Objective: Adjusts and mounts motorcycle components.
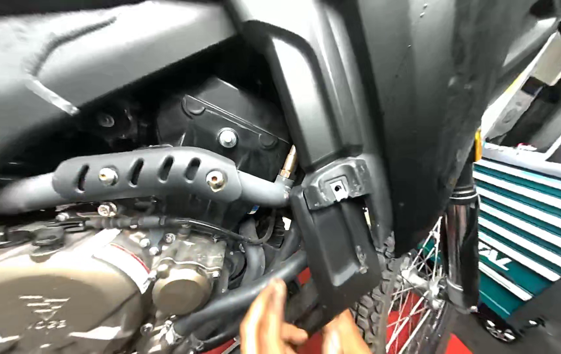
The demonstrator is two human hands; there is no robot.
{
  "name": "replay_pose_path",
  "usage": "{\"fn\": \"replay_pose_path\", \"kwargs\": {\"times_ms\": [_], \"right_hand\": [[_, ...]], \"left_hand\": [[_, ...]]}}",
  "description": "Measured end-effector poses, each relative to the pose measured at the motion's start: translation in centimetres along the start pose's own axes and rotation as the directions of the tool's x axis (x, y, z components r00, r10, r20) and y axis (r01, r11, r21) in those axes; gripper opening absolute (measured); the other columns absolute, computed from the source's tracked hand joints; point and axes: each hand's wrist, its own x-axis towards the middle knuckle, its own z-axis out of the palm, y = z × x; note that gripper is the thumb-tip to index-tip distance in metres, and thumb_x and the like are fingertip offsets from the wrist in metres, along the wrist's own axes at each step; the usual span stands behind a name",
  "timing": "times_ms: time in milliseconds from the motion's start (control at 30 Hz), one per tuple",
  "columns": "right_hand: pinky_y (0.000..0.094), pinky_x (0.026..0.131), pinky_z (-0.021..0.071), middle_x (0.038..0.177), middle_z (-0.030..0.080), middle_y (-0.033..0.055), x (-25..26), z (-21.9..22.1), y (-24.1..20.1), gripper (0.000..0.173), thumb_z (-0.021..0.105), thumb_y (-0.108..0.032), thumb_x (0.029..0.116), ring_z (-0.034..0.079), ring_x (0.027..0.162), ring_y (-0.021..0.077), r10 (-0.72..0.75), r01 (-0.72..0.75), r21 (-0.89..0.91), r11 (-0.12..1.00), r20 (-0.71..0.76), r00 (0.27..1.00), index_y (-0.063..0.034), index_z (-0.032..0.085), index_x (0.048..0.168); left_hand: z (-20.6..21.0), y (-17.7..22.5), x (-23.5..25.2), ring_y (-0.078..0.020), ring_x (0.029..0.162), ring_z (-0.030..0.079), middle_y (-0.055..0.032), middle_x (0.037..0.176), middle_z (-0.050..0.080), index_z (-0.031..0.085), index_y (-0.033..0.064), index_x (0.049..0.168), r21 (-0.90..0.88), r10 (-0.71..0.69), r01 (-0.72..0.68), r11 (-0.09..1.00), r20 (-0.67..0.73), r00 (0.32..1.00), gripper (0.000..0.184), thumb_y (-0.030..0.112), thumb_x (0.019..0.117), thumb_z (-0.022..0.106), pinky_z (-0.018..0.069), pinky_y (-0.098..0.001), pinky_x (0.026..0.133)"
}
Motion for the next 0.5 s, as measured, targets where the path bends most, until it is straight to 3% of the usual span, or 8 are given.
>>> {"fn": "replay_pose_path", "kwargs": {"times_ms": [67, 167, 233, 367, 500], "right_hand": [[0.0324, 0.091, 0.0604, 0.101, 0.076, 0.0020, 0.5, -0.3, 0.0, 0.021, 0.065, -0.003, 0.0923, 0.072, 0.096, 0.0080, 0.035, -0.036, 0.043, 0.998, 0.038, 0.999, -0.0003, 0.068, 0.113], [0.0340, 0.087, 0.0608, 0.099, 0.075, 0.0043, 1.0, -0.4, -1.1, 0.021, 0.066, -0.005, 0.0907, 0.072, 0.093, 0.0103, 0.080, -0.081, 0.014, 0.997, 0.060, 0.995, 0.0005, 0.069, 0.111], [0.0308, 0.085, 0.0611, 0.095, 0.075, 0.0004, 1.1, -0.6, -1.2, 0.020, 0.068, -0.006, 0.0880, 0.071, 0.090, 0.0061, 0.095, -0.092, -0.051, 0.994, 0.055, 0.994, -0.0027, 0.071, 0.107], [0.0276, 0.088, 0.0602, 0.097, 0.075, -0.0035, 1.2, -1.1, -1.1, 0.023, 0.073, -0.010, 0.0846, 0.070, 0.093, 0.0025, 0.123, -0.114, -0.135, 0.984, 0.058, 0.991, -0.0064, 0.070, 0.107], [0.0259, 0.090, 0.0589, 0.097, 0.074, -0.0043, 0.9, -1.4, -1.2, 0.024, 0.074, -0.012, 0.0849, 0.069, 0.094, 0.0006, 0.162, -0.147, -0.161, 0.976, 0.083, 0.983, -0.0068, 0.070, 0.108]], "left_hand": [[0.4, 2.8, 3.0, -0.0078, 0.066, 0.060, -0.0177, 0.137, 0.056, 0.035, -0.0078, 0.152, -0.232, -0.206, 0.208, 0.950, 0.032, 0.978, 0.074, 0.027, 0.0976, 0.070, 0.0532, -0.0243, 0.055], [1.5, 5.4, 6.4, -0.0122, 0.053, 0.061, -0.0061, 0.112, 0.070, 0.044, 0.0077, 0.152, -0.292, -0.374, 0.374, 0.880, 0.058, 0.926, 0.069, 0.033, 0.0948, 0.072, 0.0567, -0.0286, 0.049], [1.5, 5.9, 8.2, -0.0134, 0.058, 0.064, -0.0043, 0.121, 0.068, 0.047, 0.0137, 0.152, -0.230, -0.445, 0.452, 0.862, 0.086, 0.892, 0.062, 0.033, 0.0976, 0.070, 0.0579, -0.0300, 0.052], [1.4, 5.5, 9.7, -0.0134, 0.078, 0.070, 0.0013, 0.096, 0.072, 0.050, 0.0242, 0.142, -0.013, -0.449, 0.450, 0.893, 0.041, 0.892, 0.055, 0.037, 0.0945, 0.074, 0.0601, -0.0381, 0.066], [0.9, 6.0, 8.7, -0.0149, 0.076, 0.069, 0.0010, 0.092, 0.071, 0.050, 0.0225, 0.142, 0.103, -0.471, 0.465, 0.879, 0.054, 0.880, 0.056, 0.041, 0.0944, 0.074, 0.0595, -0.0412, 0.067]]}}
